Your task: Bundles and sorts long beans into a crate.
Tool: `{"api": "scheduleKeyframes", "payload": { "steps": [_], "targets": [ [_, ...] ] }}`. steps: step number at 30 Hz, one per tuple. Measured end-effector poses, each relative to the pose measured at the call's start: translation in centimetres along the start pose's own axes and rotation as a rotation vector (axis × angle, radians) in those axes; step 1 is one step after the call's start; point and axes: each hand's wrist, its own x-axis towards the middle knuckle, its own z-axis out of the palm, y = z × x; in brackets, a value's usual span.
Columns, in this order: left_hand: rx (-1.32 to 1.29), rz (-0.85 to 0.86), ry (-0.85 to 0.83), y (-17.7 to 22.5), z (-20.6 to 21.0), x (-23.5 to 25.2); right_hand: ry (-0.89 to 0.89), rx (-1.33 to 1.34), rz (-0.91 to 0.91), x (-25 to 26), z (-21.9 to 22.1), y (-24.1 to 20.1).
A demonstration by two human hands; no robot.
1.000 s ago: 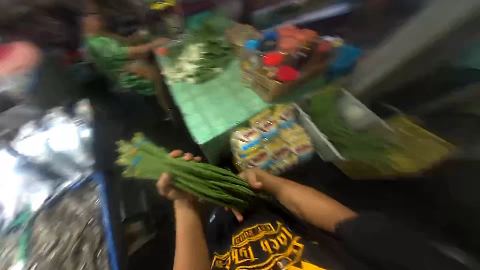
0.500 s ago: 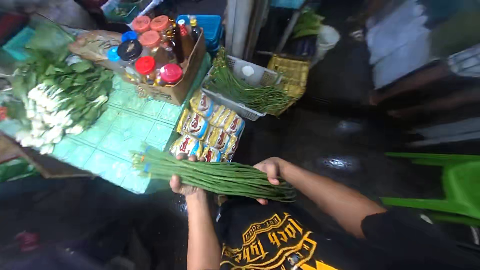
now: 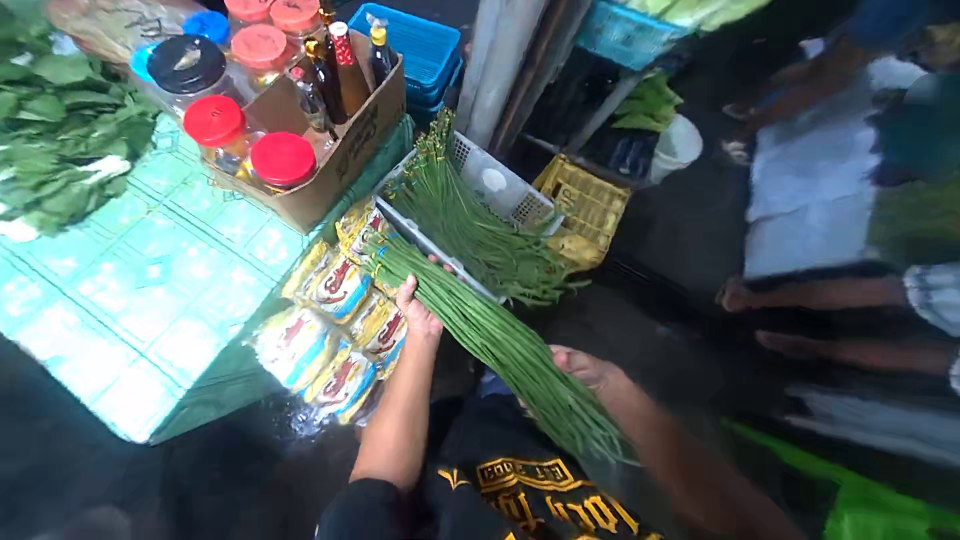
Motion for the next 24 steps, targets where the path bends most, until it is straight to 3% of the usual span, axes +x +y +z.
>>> {"api": "scheduleKeyframes", "payload": {
  "steps": [3,9,11,14,17,21,24],
  "targets": [
    [0.108,0.068,0.130,-3.2,0.4,8.1,0.133,-0.029,0.038,2.1,-6.7,-5.5],
    [0.419,0.176,0.051,-2.7,2.3,20.3,0.590,-0.352,0.227,8.7,-11.2,-18.6],
    [0.592,0.207,0.217,-2.5,0.6,23.3,0.671,-0.503,0.311,12.4,-15.5,-19.2],
    [0.947,0.007,0.623,-4.1,-4.5,25.7,0.766,-0.829,0.415,17.4,-21.5,-17.4],
    [1.137,-0.067,0.904,-7.0,-10.8,26.8,0.735,-1.148,0.597,20.2,-22.6,-17.4],
    [1.189,0.106,1.028,-9.1,-15.0,27.5,0.446,-1.331,0.679,21.6,-23.3,-20.0],
    [1.186,0.204,1.064,-9.9,-15.9,27.9,0.670,-1.258,0.452,23.4,-26.0,-23.2]
  ]
}}
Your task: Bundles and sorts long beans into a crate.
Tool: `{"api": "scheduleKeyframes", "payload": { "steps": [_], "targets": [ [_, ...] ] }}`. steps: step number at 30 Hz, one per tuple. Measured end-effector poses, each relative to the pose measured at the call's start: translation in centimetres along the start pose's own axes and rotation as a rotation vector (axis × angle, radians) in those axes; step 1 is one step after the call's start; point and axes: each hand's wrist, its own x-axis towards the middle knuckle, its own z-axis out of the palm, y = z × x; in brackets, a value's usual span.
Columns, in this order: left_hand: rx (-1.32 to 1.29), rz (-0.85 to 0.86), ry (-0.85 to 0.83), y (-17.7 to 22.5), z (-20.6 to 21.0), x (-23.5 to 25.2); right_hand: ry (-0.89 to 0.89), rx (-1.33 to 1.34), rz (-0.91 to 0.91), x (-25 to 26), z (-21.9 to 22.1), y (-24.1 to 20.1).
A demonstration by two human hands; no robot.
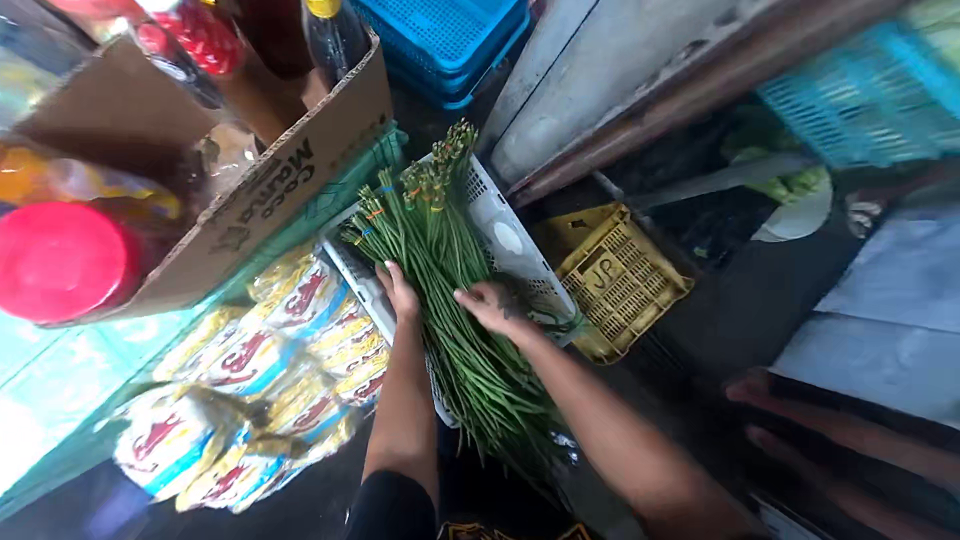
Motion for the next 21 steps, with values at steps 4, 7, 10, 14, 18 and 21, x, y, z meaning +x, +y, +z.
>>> {"api": "scheduleKeyframes", "payload": {
  "steps": [4,7,10,14,18,21],
  "targets": [
    [-0.028,-0.017,0.049,-0.4,0.9,1.0,0.328,0.100,-0.098,8.0,-3.0,0.0],
    [-0.109,0.041,0.044,-0.3,1.3,1.4,0.312,0.171,-0.138,12.4,-1.9,-0.1],
    [-0.155,0.054,0.013,0.1,1.5,1.5,0.309,0.319,-0.180,14.4,-0.5,-0.4],
    [-0.166,0.006,0.003,1.6,1.2,2.5,0.363,0.425,-0.328,16.9,-0.9,-0.8],
    [-0.216,-0.015,-0.072,2.5,0.9,4.4,0.358,0.458,-0.428,19.8,-2.5,-1.6],
    [-0.320,0.013,-0.136,2.2,0.8,5.1,0.148,0.475,-0.423,19.6,-3.3,-2.1]
  ]
}}
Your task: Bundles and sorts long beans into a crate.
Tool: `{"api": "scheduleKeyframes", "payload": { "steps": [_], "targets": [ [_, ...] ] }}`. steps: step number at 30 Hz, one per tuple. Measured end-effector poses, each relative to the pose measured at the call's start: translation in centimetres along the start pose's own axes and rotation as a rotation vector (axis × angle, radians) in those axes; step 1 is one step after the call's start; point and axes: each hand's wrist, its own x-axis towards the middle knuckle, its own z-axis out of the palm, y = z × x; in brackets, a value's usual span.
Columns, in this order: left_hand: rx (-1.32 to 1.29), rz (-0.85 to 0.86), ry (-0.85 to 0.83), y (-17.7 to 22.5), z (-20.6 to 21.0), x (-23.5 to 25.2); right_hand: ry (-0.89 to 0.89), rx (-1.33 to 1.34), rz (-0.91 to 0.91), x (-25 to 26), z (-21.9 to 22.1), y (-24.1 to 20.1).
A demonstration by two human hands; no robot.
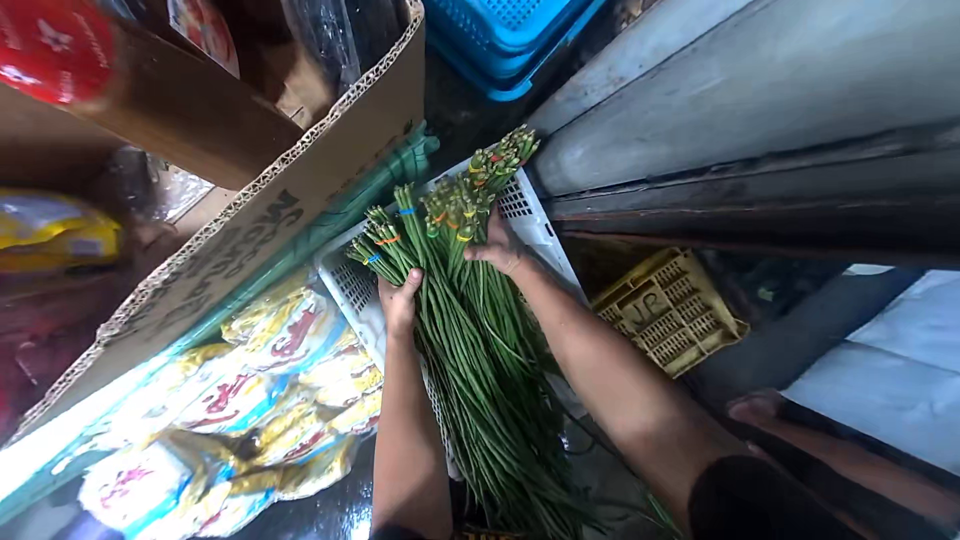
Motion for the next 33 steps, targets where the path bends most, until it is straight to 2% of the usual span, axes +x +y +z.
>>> {"api": "scheduleKeyframes", "payload": {
  "steps": [2,5,13,17,24,29,33],
  "targets": [
    [-0.050,0.053,-0.011,-0.6,-0.1,0.0,-0.086,0.080,0.032,-0.4,-0.1,-0.7],
    [-0.115,0.135,-0.068,-0.6,0.2,-0.2,-0.126,0.113,0.033,-0.8,-0.3,-0.6],
    [-0.196,0.191,-0.181,-0.5,-0.2,0.3,-0.258,0.407,-0.006,-0.9,0.6,-0.8],
    [-0.336,0.209,-0.251,0.1,-0.1,0.2,-0.229,0.494,-0.026,-1.6,1.5,-0.2],
    [-0.453,0.196,-0.317,-0.3,0.0,1.8,-0.260,0.392,0.008,0.1,1.3,0.1],
    [-0.464,0.218,-0.356,-0.2,-0.4,2.2,-0.274,0.570,-0.071,0.1,2.4,0.5],
    [-0.468,0.265,-0.386,0.1,-0.5,1.6,-0.325,0.609,-0.085,-1.0,2.2,0.1]
  ]
}}
